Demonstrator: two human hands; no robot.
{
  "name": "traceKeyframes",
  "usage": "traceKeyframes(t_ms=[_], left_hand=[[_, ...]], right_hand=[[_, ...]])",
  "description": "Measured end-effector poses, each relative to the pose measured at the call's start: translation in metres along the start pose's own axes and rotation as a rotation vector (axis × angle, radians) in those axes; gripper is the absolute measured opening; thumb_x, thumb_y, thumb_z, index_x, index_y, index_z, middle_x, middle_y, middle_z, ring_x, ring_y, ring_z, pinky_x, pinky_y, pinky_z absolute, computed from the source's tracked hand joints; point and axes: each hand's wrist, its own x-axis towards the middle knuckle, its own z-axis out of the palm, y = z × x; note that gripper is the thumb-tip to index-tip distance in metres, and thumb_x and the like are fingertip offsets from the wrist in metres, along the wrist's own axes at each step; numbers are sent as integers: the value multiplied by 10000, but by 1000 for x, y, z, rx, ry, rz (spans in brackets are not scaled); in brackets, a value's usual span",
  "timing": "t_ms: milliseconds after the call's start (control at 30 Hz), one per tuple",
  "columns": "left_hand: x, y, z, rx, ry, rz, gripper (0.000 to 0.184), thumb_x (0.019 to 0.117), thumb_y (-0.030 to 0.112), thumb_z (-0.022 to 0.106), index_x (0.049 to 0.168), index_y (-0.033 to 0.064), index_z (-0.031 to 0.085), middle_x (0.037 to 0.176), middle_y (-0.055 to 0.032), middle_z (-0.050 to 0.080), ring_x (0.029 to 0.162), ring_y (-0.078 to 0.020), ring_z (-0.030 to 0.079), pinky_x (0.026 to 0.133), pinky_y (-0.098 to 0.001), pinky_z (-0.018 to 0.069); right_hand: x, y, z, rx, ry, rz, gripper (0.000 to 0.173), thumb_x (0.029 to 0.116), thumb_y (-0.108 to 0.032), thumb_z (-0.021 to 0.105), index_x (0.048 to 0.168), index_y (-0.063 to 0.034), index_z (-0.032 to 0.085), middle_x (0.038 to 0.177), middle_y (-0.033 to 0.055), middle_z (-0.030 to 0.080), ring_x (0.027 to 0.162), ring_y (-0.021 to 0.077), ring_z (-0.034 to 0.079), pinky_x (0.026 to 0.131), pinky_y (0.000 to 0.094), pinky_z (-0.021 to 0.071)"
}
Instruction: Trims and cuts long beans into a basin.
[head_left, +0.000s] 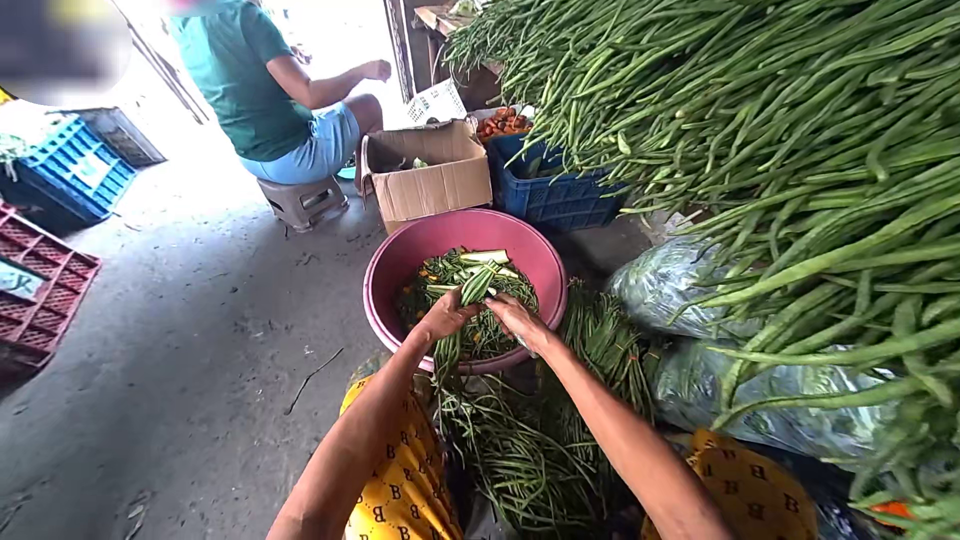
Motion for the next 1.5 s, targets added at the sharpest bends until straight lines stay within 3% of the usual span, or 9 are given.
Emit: traceKeyframes(t_ms=[133,200,333,533,700,1000,1200,1300,1500], left_hand=[[6,3,7,356,71,-86,462,1051,241,562,1379,-80,512,1213,-296,649,1160,-398,641,1039,-563,466],[5,11,15,517,87,-160,465,1069,263,524,1382,-79,496,1226,-312,641,1204,-446,618,1049,-596,447],[5,15,21,657,86,-206,452,1079,221,483,1427,-67,460,1289,-307,619,1232,-454,603,1049,-588,447],[7,12,23,705,93,-228,414,1083,200,476,1399,-67,472,1281,-305,622,1220,-447,615,1034,-572,465],[7,13,25,751,124,-254,391,1082,177,466,1394,-59,481,1292,-287,624,1205,-434,629,1010,-567,483],[7,15,31,765,153,-246,344,1084,124,431,1370,-55,500,1302,-279,619,1202,-439,627,998,-562,488],[6,10,35,823,152,-243,346,1097,112,367,1367,-55,505,1319,-281,606,1198,-443,627,979,-564,501],[7,10,36,822,157,-254,351,1093,100,369,1384,-45,500,1326,-275,605,1203,-440,625,981,-566,500],[9,5,38,857,114,-197,376,1094,104,361,1421,-27,493,1317,-272,611,1180,-445,634,960,-572,505]], right_hand=[[2,-3,4,-166,35,-35,643,1055,-592,417,1230,-3,609,916,95,567,694,156,494,673,343,455],[6,-4,9,-206,76,-26,683,1051,-613,401,1196,19,618,956,133,586,739,193,520,719,388,466],[17,4,19,-147,125,-5,623,1066,-585,388,1075,-12,633,803,48,507,634,138,457,637,330,433],[27,15,28,34,120,-3,526,1072,-525,441,1064,-28,614,722,-2,447,536,89,384,523,253,366],[28,17,32,66,124,-10,506,1078,-515,432,995,-46,603,680,-18,424,508,79,369,497,240,346],[23,23,33,94,150,-13,513,1094,-483,409,981,-30,621,679,-17,427,515,83,375,508,250,356],[24,29,32,134,120,51,533,1091,-503,400,842,-63,571,591,-38,391,448,64,351,448,224,325],[24,29,26,121,65,71,533,1089,-520,386,924,-50,578,645,-30,403,488,75,372,482,229,351],[35,35,23,-34,137,30,628,1076,-570,367,1002,-12,644,734,23,482,589,123,429,595,306,407]])
